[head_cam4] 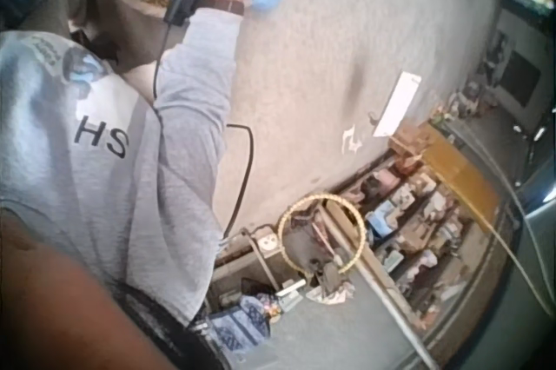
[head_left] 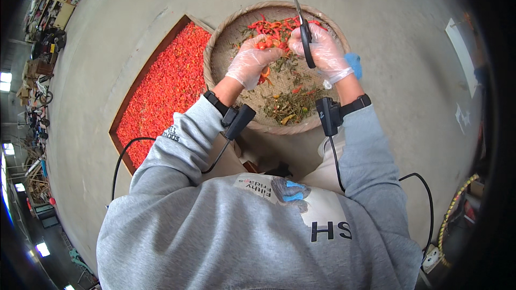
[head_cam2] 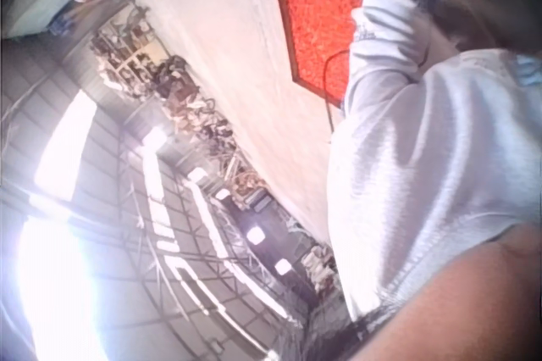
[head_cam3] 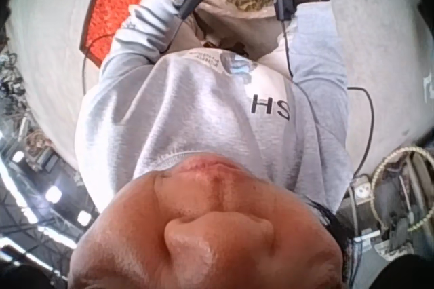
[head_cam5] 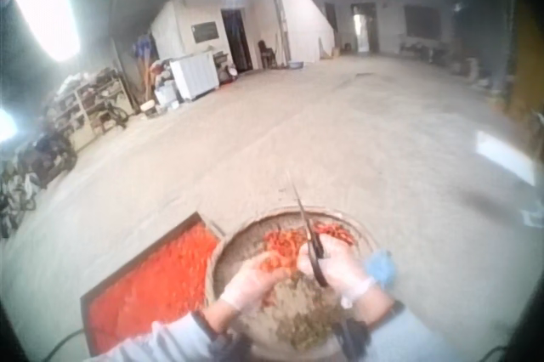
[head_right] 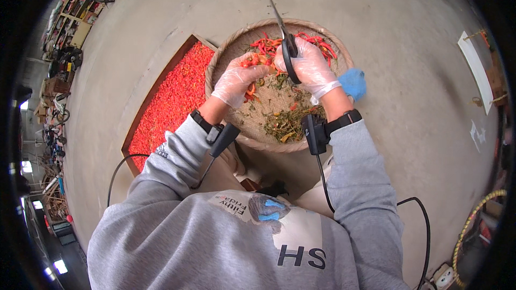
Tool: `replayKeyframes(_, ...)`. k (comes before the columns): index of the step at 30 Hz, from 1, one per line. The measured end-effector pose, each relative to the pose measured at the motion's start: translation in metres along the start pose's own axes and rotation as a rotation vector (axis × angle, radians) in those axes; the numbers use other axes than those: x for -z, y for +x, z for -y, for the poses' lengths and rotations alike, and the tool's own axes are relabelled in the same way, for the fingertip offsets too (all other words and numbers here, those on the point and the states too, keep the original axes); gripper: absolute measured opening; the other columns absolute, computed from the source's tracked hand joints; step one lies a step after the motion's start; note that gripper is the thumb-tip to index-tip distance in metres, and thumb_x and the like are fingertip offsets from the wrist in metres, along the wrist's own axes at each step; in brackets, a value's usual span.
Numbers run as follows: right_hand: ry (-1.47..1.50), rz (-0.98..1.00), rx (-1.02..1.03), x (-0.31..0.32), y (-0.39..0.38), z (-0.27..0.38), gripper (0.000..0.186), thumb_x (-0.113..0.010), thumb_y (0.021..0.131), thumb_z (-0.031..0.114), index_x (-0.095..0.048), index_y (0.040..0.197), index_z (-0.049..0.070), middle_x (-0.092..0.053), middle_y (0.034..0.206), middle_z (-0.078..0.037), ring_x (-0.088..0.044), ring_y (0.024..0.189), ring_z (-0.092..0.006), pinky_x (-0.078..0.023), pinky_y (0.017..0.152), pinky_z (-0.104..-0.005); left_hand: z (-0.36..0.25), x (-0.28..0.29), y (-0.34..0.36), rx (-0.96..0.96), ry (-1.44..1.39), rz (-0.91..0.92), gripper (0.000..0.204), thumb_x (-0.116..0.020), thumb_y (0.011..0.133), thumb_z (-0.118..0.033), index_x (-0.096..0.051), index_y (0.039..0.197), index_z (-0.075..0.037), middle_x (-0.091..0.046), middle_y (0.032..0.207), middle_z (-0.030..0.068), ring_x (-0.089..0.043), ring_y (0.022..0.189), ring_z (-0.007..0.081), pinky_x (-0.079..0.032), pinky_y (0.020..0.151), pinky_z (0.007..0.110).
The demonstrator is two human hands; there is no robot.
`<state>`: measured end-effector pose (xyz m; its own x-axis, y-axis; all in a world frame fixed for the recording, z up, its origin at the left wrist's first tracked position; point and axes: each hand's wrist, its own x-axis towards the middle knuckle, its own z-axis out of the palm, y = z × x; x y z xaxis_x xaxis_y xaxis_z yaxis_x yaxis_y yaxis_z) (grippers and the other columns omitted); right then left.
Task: The person uses scissors to cut red chili peppers into small pieces, placing the cut pieces into a rectangular tray. The stems and other trimmings are placed into a round woven basket. The person handles the peppers one at a time, wearing gloves.
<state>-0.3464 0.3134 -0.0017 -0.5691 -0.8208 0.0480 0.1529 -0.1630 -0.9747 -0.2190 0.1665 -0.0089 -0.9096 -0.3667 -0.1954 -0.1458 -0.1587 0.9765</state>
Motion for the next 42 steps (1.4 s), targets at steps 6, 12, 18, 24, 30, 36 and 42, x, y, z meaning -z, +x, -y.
replayKeyframes(6, -0.283, -0.115, 0.114, 0.0, 0.009, -0.016, 0.025, -0.076, 0.075, 0.017, -0.056, 0.086, 0.007, -0.055, 0.074, 0.005, -0.048, 0.068, -0.0063, -0.044, 0.064, -0.0242, 0.006, -0.002, 0.003, 0.025, 0.036, -0.033, 0.025, -0.069, 0.081, -0.007, -0.06, 0.104, -0.004, -0.063, 0.092, -0.0002, -0.057, 0.082, 0.007, -0.046, 0.075, 0.022)
replayKeyframes(12, -0.41, -0.263, 0.072, 0.008, 0.019, -0.028, 0.032, -0.078, 0.074, 0.022, -0.055, 0.087, 0.004, -0.055, 0.072, 0.002, -0.048, 0.066, -0.0089, -0.045, 0.062, -0.0281, -0.016, 0.013, 0.009, -0.032, -0.068, 0.018, 0.031, -0.07, 0.081, -0.011, -0.059, 0.11, -0.004, -0.063, 0.09, -0.0002, -0.054, 0.064, 0.0074, -0.045, 0.051, 0.023)
replayKeyframes(18, 0.157, -0.24, -0.09, -0.026, 0.018, -0.03, 0.017, -0.068, 0.087, 0.02, -0.057, 0.092, 0.008, -0.056, 0.074, 0.002, -0.051, 0.062, -0.0062, -0.042, 0.055, -0.0202, -0.003, 0.007, 0.008, -0.15, 0.055, -0.007, 0.026, -0.068, 0.084, -0.016, -0.058, 0.106, -0.006, -0.063, 0.085, 0.001, -0.057, 0.067, 0.0079, -0.046, 0.053, 0.023)
replayKeyframes(24, 0.195, 0.099, -0.311, -0.018, -0.006, -0.028, 0.017, -0.057, 0.093, 0.022, -0.053, 0.103, 0.008, -0.052, 0.081, 0.002, -0.049, 0.067, -0.0041, -0.041, 0.059, -0.0185, -0.012, 0.055, -0.003, -0.102, -0.11, -0.065, 0.026, -0.063, 0.088, -0.026, -0.056, 0.103, -0.005, -0.064, 0.088, 0.0046, -0.055, 0.07, 0.0079, -0.043, 0.058, 0.02)
replayKeyframes(30, 0.067, 0.221, -0.507, -0.026, -0.044, -0.049, 0.031, -0.042, 0.099, 0.031, -0.052, 0.106, 0.002, -0.055, 0.088, -0.005, -0.055, 0.08, -0.0115, -0.048, 0.071, -0.0215, -0.013, 0.083, -0.012, -0.036, -0.162, -0.223, 0.014, -0.061, 0.086, -0.019, -0.06, 0.092, -0.006, -0.064, 0.082, 0.0006, -0.052, 0.068, 0.007, -0.041, 0.061, 0.021)
replayKeyframes(36, 0.127, 0.152, -0.545, -0.035, -0.053, -0.063, 0.038, -0.049, 0.096, 0.037, -0.052, 0.1, -0.001, -0.059, 0.081, -0.011, -0.059, 0.074, -0.0187, -0.049, 0.068, -0.0296, -0.009, 0.071, -0.017, 0.112, -0.241, -0.171, 0.015, -0.063, 0.084, -0.02, -0.061, 0.089, -0.006, -0.06, 0.077, 0.0004, -0.051, 0.062, 0.0076, -0.041, 0.056, 0.022)
replayKeyframes(42, -0.214, 0.161, -0.305, -0.037, -0.041, -0.075, 0.034, -0.068, 0.085, 0.028, -0.051, 0.089, -0.001, -0.06, 0.072, -0.01, -0.058, 0.068, -0.0194, -0.048, 0.067, -0.0343, 0.003, 0.056, -0.018, 0.133, -0.168, -0.132, 0.014, -0.064, 0.084, -0.019, -0.058, 0.084, -0.007, -0.059, 0.07, 0.0013, -0.046, 0.046, 0.008, -0.038, 0.043, 0.024)
